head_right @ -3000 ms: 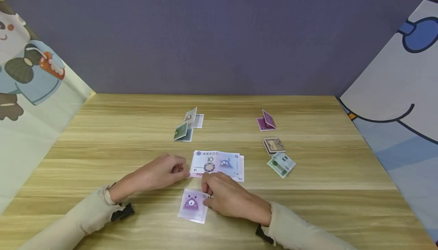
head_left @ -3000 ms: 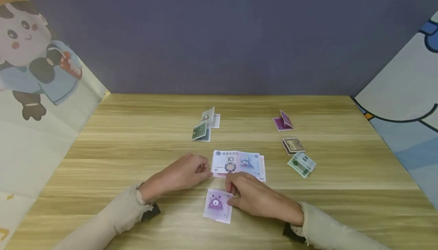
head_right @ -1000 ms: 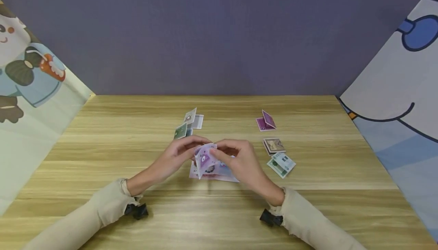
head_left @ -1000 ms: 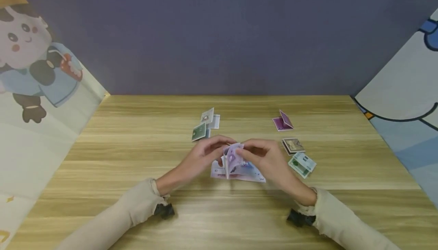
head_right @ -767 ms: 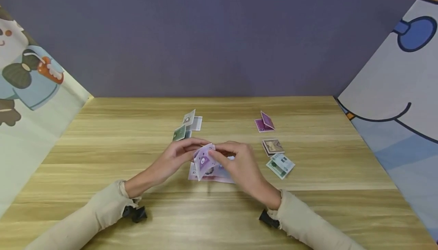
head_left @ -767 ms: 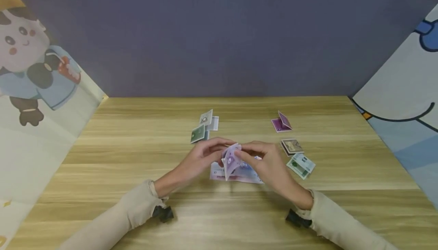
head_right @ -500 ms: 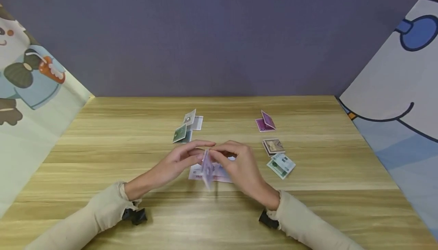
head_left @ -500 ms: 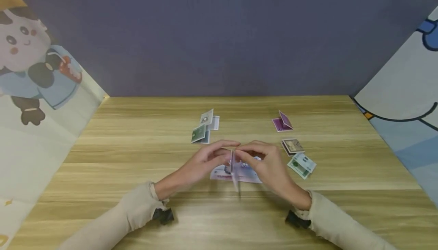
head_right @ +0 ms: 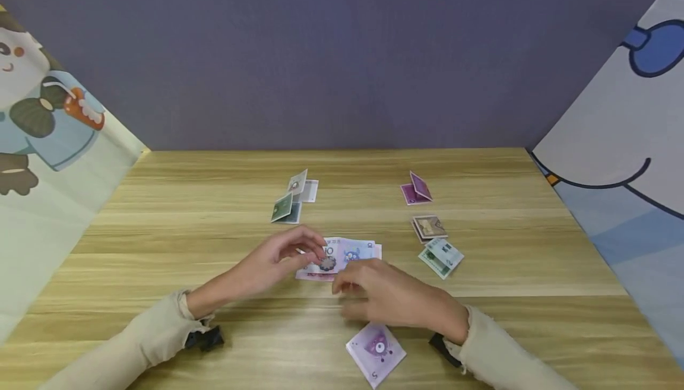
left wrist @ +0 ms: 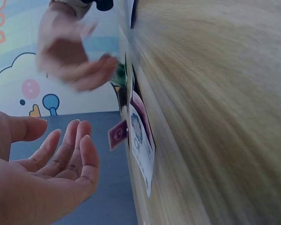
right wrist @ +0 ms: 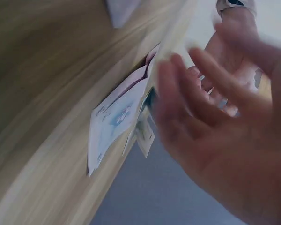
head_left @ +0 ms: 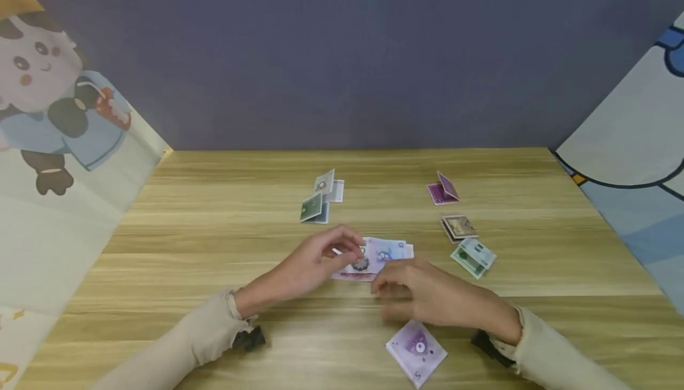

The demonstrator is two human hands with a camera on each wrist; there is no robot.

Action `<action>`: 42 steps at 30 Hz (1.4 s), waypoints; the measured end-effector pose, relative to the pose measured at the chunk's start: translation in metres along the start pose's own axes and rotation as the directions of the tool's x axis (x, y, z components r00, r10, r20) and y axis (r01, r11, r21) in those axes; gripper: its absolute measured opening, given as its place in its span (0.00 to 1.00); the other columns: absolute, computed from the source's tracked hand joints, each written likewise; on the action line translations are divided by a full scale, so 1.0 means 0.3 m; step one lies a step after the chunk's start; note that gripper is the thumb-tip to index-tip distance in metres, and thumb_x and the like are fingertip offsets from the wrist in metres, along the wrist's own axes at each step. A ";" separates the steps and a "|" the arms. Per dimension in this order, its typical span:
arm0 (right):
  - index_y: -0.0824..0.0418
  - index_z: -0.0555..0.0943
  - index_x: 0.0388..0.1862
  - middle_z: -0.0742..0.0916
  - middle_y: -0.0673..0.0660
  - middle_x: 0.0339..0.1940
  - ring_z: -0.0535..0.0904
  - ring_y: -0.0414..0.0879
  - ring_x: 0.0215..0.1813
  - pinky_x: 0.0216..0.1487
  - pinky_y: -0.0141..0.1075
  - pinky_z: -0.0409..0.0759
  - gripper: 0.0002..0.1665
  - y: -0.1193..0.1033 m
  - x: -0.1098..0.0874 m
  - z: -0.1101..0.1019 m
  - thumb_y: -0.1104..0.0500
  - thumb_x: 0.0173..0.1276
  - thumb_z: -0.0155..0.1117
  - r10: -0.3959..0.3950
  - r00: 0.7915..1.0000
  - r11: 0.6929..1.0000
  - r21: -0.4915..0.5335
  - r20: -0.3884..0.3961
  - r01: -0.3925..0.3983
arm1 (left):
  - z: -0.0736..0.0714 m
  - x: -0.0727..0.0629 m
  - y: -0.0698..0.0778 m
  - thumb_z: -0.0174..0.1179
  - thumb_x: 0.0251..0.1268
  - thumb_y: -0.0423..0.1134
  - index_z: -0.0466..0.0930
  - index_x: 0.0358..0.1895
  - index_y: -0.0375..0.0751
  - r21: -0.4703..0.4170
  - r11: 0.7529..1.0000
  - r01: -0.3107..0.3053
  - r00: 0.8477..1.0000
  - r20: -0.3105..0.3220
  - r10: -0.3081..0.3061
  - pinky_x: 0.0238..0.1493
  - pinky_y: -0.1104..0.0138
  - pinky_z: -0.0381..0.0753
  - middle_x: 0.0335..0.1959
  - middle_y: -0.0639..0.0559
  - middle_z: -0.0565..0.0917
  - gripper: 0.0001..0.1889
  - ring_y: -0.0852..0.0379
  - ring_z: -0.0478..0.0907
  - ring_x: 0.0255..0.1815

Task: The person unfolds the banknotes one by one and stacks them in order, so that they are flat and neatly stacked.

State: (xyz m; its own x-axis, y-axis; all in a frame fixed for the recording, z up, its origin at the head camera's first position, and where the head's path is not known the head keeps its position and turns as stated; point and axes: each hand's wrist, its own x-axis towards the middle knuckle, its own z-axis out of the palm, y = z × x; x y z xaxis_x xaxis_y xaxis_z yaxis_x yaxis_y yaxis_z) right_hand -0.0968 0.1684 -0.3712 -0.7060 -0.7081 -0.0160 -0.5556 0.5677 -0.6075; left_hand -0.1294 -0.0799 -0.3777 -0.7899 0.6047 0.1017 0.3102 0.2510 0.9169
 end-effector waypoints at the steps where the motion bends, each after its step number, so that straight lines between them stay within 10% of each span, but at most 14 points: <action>1: 0.45 0.83 0.51 0.82 0.38 0.48 0.77 0.35 0.49 0.51 0.37 0.81 0.19 0.002 -0.017 0.002 0.50 0.61 0.75 0.005 0.997 1.000 -0.030 0.081 -0.002 | -0.002 -0.002 -0.003 0.57 0.73 0.34 0.77 0.55 0.38 0.010 1.000 0.009 1.000 -0.003 -0.009 0.51 0.62 0.81 0.46 0.53 0.85 0.11 0.60 0.81 0.49; 7: 0.41 0.76 0.56 0.75 0.39 0.53 0.69 0.37 0.55 0.57 0.39 0.76 0.33 0.002 -0.078 0.031 0.51 0.52 0.81 0.056 0.972 0.984 -0.177 0.228 -0.015 | -0.008 -0.015 -0.017 0.59 0.72 0.35 0.80 0.51 0.38 0.040 0.998 0.040 0.999 0.009 -0.040 0.49 0.64 0.82 0.45 0.54 0.85 0.10 0.61 0.80 0.48; 14: 0.42 0.72 0.29 0.71 0.39 0.32 0.65 0.37 0.41 0.42 0.32 0.69 0.21 0.006 -0.085 0.037 0.51 0.51 0.80 0.125 0.971 0.984 -0.153 0.204 -0.095 | -0.005 -0.021 -0.026 0.58 0.72 0.34 0.81 0.49 0.39 0.054 0.998 0.020 0.999 0.049 -0.023 0.47 0.64 0.83 0.46 0.50 0.85 0.07 0.60 0.80 0.48; 23: 0.47 0.74 0.32 0.75 0.41 0.24 0.69 0.32 0.26 0.25 0.27 0.69 0.14 0.030 -0.031 0.018 0.61 0.65 0.71 0.104 0.982 0.992 0.053 0.156 -0.113 | 0.002 -0.034 -0.034 0.58 0.72 0.33 0.80 0.51 0.39 0.071 0.997 0.025 0.996 0.088 -0.032 0.45 0.65 0.83 0.46 0.49 0.84 0.09 0.58 0.80 0.44; 29: 0.51 0.76 0.45 0.84 0.44 0.31 0.79 0.38 0.32 0.33 0.33 0.80 0.13 0.051 0.014 -0.005 0.59 0.66 0.71 0.137 0.990 0.966 0.223 -0.019 -0.130 | 0.017 -0.045 -0.030 0.58 0.73 0.36 0.76 0.58 0.41 0.181 0.981 -0.063 0.994 0.097 0.046 0.44 0.67 0.82 0.49 0.50 0.83 0.14 0.60 0.79 0.45; 33: 0.57 0.72 0.57 0.87 0.50 0.34 0.83 0.45 0.33 0.33 0.35 0.82 0.24 0.053 0.042 -0.023 0.59 0.66 0.71 0.197 0.976 0.903 0.405 -0.090 -0.145 | 0.018 -0.055 -0.004 0.61 0.72 0.44 0.72 0.62 0.45 0.401 0.890 -0.218 0.976 0.086 0.200 0.50 0.67 0.81 0.55 0.52 0.79 0.19 0.59 0.78 0.51; 39: 0.57 0.69 0.61 0.88 0.53 0.34 0.85 0.48 0.32 0.31 0.34 0.81 0.30 0.030 0.071 -0.049 0.60 0.64 0.72 0.245 0.951 0.858 0.499 -0.190 -0.121 | 0.024 -0.058 0.042 0.66 0.63 0.56 0.76 0.57 0.45 0.673 0.633 -0.382 0.893 0.092 0.440 0.57 0.62 0.79 0.60 0.48 0.75 0.26 0.56 0.73 0.58; 42: 0.54 0.70 0.60 0.88 0.52 0.33 0.84 0.47 0.31 0.30 0.33 0.80 0.28 0.013 0.080 -0.053 0.59 0.65 0.72 0.238 0.942 0.861 0.501 -0.237 -0.092 | 0.025 -0.057 0.058 0.62 0.67 0.56 0.75 0.58 0.43 0.696 0.629 -0.346 0.893 0.040 0.447 0.53 0.63 0.80 0.58 0.48 0.76 0.25 0.56 0.75 0.55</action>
State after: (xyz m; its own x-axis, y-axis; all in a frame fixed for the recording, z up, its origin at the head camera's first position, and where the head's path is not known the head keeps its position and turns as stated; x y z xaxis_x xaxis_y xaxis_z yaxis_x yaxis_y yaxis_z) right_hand -0.1229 0.1604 -0.3613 -0.9015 -0.4319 0.0283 -0.1934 0.3434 -0.9191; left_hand -0.1066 -0.0801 -0.3663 -0.5460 0.6826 0.4858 0.8367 0.4746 0.2734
